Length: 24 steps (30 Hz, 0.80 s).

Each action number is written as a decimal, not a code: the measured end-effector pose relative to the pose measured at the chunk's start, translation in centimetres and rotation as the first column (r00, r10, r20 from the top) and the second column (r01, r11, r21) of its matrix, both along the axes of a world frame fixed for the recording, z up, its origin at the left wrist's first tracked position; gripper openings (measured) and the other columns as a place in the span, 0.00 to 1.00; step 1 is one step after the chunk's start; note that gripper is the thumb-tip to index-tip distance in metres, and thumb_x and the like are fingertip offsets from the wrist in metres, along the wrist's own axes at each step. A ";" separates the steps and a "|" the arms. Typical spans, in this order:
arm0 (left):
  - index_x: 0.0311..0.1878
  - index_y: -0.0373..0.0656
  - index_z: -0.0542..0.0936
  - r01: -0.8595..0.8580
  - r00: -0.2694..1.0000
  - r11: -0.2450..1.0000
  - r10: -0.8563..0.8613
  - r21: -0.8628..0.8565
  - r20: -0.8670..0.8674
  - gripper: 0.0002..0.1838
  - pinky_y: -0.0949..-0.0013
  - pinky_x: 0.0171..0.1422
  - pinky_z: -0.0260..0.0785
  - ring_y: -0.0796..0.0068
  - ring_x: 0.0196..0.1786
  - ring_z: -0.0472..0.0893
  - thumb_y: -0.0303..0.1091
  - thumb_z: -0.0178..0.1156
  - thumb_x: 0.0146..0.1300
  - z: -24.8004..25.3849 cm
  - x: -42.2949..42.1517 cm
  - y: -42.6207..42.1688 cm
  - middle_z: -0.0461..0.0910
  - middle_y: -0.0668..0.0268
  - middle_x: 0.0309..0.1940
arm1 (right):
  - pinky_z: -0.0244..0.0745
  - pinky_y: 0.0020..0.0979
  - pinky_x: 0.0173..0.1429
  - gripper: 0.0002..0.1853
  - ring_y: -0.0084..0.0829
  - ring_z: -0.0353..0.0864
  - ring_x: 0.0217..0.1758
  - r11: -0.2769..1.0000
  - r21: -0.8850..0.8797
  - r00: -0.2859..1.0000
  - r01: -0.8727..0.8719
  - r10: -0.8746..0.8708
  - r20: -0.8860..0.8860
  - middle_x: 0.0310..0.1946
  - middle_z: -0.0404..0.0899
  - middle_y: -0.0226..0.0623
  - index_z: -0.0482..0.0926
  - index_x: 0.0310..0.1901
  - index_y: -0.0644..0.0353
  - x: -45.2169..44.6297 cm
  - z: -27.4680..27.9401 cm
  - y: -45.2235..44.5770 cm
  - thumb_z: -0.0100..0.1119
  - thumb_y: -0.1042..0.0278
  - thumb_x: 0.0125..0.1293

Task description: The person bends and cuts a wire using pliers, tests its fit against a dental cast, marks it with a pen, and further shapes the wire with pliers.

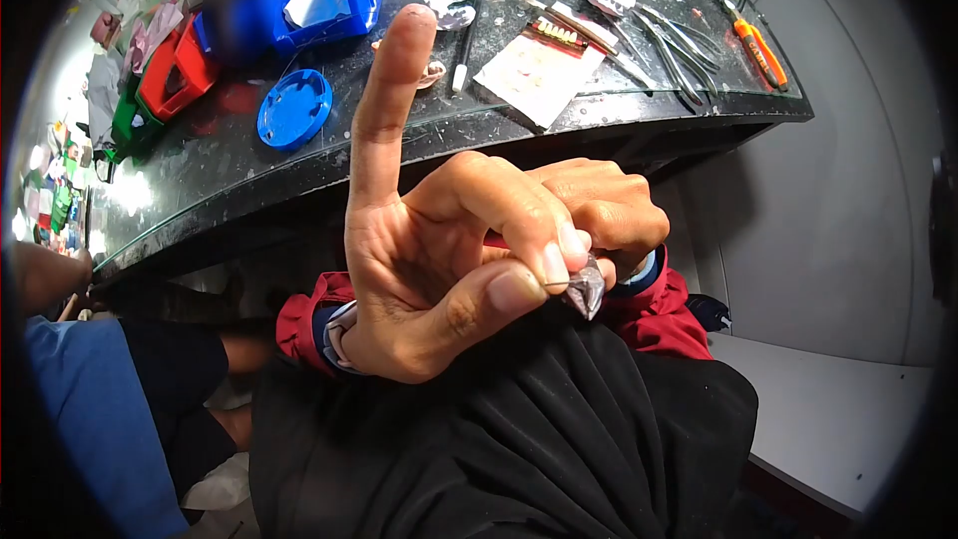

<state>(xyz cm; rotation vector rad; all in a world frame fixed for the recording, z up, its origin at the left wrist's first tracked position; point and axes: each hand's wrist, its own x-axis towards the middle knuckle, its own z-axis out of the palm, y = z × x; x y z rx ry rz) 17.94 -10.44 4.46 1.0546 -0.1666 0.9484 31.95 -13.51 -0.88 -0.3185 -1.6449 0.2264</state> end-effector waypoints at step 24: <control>0.71 0.46 0.18 -0.405 0.907 0.886 0.360 0.224 0.218 0.63 0.75 0.45 0.78 0.75 0.31 0.76 0.21 0.66 0.57 -1.3 0.5 -1.1 0.76 0.66 0.27 | 0.50 0.27 0.17 0.16 0.28 0.60 0.16 0.896 0.164 0.906 0.412 -0.422 0.032 0.20 0.67 0.38 0.60 0.25 0.60 -0.6 -1.2 0.5 0.59 0.64 0.59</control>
